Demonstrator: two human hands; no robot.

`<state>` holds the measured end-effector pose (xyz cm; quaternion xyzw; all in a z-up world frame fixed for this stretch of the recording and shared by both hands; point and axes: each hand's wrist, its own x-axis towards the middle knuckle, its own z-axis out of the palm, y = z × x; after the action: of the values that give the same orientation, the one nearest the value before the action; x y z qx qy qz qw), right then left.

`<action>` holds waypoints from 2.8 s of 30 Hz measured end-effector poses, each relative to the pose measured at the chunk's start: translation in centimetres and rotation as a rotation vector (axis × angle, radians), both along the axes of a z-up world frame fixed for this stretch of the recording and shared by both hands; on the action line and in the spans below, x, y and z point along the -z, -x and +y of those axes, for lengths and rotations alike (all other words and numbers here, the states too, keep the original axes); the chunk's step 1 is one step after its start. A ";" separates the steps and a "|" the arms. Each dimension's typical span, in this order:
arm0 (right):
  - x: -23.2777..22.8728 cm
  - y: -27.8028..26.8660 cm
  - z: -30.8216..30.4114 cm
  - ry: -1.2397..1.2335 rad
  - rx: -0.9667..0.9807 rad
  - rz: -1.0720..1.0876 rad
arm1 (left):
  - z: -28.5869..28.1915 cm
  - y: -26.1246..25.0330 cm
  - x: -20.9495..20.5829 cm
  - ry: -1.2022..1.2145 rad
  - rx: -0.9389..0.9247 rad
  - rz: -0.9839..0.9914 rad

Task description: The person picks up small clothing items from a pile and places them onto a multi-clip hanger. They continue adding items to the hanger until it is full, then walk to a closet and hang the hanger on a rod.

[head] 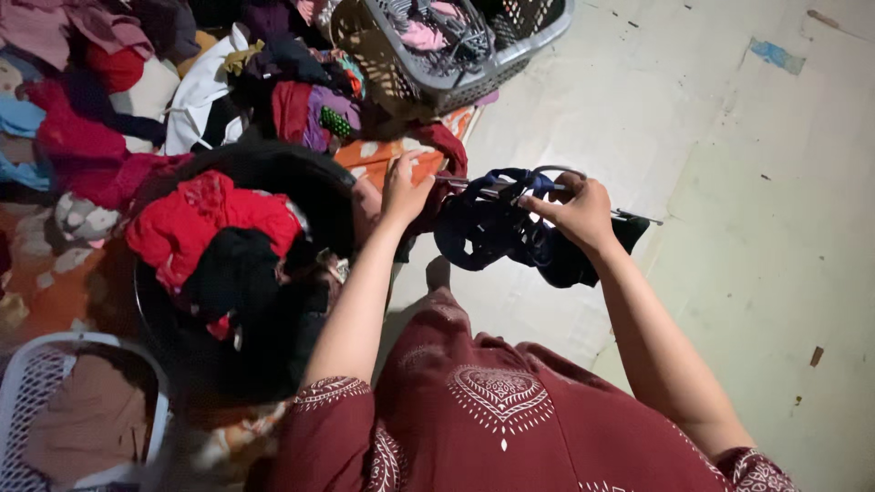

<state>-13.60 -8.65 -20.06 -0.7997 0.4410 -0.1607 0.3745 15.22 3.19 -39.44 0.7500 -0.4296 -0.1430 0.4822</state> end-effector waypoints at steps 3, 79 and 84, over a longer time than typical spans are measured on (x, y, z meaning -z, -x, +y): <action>0.4 -2.2 -1.6 -0.080 -0.004 -0.068 | -3.1 -3.9 4.7 -0.036 -0.055 0.015; 3.0 7.2 -2.0 -0.231 0.216 -0.008 | -9.7 -4.1 -23.2 0.523 0.437 0.937; 4.1 11.8 -1.0 -0.275 0.264 -0.169 | -7.8 1.6 -29.0 0.538 0.776 1.084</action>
<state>-25.42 -9.68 -24.21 -0.6600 0.5267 -0.2131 0.4915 13.66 -4.60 -10.43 0.2219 -0.3859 -0.5455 0.7101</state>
